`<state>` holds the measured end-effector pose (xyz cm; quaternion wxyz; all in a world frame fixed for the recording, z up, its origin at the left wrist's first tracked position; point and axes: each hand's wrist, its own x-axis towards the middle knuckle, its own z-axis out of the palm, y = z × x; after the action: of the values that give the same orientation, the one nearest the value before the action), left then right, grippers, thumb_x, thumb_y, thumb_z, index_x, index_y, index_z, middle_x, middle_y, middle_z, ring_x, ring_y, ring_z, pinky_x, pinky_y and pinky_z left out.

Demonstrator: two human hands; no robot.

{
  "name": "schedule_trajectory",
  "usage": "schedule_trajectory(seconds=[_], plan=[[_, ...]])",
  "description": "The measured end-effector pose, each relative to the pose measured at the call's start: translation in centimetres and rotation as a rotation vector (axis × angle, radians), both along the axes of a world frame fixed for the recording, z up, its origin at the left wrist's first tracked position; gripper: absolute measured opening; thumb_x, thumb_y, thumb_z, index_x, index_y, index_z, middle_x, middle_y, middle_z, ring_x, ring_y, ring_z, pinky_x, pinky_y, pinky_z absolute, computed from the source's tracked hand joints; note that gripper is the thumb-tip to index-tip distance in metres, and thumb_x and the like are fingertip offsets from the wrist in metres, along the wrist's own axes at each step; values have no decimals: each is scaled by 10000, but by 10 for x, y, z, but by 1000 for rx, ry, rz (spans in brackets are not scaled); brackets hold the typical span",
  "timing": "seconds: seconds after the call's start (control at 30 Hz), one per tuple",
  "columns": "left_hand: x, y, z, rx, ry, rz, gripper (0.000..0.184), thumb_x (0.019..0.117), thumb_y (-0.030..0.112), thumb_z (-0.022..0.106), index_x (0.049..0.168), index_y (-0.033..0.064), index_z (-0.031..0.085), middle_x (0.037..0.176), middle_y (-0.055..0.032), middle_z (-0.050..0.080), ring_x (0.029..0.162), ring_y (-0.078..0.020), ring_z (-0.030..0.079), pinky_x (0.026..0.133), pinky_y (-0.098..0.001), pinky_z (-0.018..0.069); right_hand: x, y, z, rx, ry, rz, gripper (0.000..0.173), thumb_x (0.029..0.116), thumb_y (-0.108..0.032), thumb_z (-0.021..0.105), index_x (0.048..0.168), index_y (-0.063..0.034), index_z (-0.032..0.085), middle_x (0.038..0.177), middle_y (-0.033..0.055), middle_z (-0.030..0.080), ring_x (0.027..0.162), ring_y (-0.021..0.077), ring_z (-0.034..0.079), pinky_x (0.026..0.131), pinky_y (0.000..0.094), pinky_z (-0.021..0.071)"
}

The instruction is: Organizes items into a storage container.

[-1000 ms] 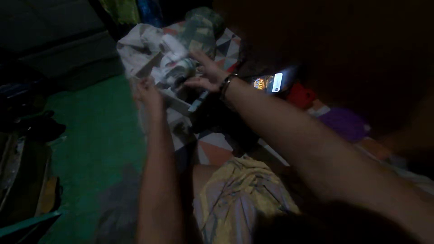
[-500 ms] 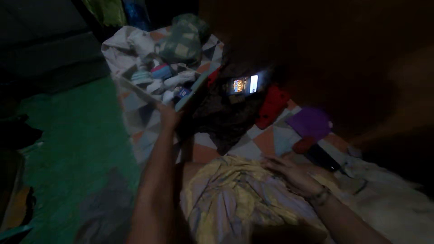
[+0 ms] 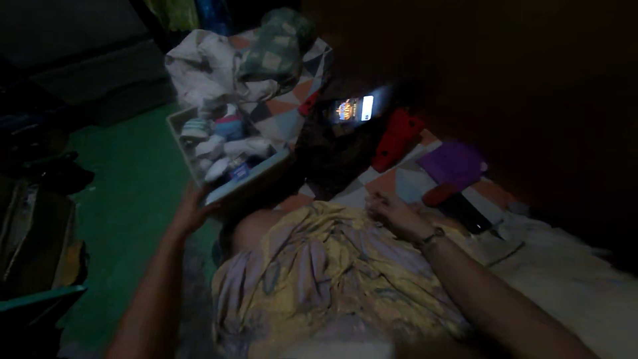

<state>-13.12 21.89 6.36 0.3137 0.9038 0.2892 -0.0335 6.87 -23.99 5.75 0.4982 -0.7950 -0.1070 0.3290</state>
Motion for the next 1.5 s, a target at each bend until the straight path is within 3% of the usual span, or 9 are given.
schedule_trajectory(seconds=[0.2, 0.33, 0.43, 0.53, 0.6, 0.67, 0.87, 1.07, 1.5], plan=[[-51, -7, 4, -53, 49, -82, 507, 884, 174, 807, 1314, -7, 608, 1507, -242, 450, 1283, -362, 555, 1052, -535, 475, 83, 63, 12, -182, -657, -34, 1082, 816, -250, 871, 1648, -200, 181, 1602, 298, 252, 1305, 538, 468, 985, 663, 483], [-56, -18, 2, -89, 27, -34, 475, 902, 196, 785, 1308, 20, 613, 1544, -255, 389, 1291, -355, 546, 1036, -506, 493, 54, 122, 27, -126, -734, -28, 791, 959, -232, 704, 1610, -91, 276, 1498, 321, 410, 1322, 521, 466, 1038, 648, 449], [-38, -22, 12, 101, -3, -36, 490, 961, 366, 703, 1346, 72, 629, 1625, -340, 154, 1448, -530, 290, 1116, -647, 356, 2, 168, 6, 48, -918, 420, 420, 974, -235, 664, 1368, -92, 647, 1292, 182, 642, 1279, 371, 545, 1091, 531, 441], [-9, -10, 31, 363, -149, -15, 401, 1020, 333, 604, 1243, 8, 680, 1416, -347, 465, 1268, -559, 481, 1014, -728, 388, -6, 208, 5, 214, -1171, 574, 242, 967, -217, 642, 1156, -153, 779, 1180, 100, 710, 1188, 319, 619, 1053, 523, 466], [13, -4, 36, 256, -48, -67, 357, 1076, 254, 519, 1263, -23, 644, 1227, -297, 624, 1108, -470, 625, 954, -667, 473, 17, 211, 10, 227, -1184, 424, 271, 945, -184, 666, 1190, -121, 762, 1151, 144, 709, 1113, 358, 639, 950, 551, 499], [34, 3, 20, 130, 145, -190, 373, 1092, 262, 473, 1321, 5, 616, 1157, -276, 667, 1084, -448, 647, 966, -666, 470, 49, 190, 14, 91, -1088, 282, 305, 962, -195, 665, 1251, -125, 736, 1227, 165, 670, 1177, 372, 594, 998, 543, 487], [74, 5, -34, 302, 144, -283, 409, 1062, 325, 540, 1409, 121, 612, 1475, -310, 479, 1327, -562, 462, 1048, -742, 356, 131, 101, -1, -386, -1123, -119, 434, 959, -322, 668, 1385, -241, 650, 1479, 284, 457, 1325, 545, 427, 1009, 708, 401], [78, 10, -50, 205, 164, -170, 398, 1054, 350, 553, 1389, 149, 630, 1492, -282, 466, 1370, -566, 384, 1033, -798, 270, 165, 90, 2, -606, -1117, -122, 600, 976, -547, 582, 1541, -403, 441, 1640, 246, 263, 1473, 532, 250, 1089, 724, 283], [76, 27, -65, 171, 111, -141, 350, 1026, 346, 610, 1317, 161, 671, 1477, -268, 477, 1329, -550, 437, 1032, -782, 294, 183, 105, 4, -604, -1071, -6, 617, 968, -608, 558, 1538, -405, 437, 1669, 213, 211, 1510, 499, 193, 1109, 742, 232]])
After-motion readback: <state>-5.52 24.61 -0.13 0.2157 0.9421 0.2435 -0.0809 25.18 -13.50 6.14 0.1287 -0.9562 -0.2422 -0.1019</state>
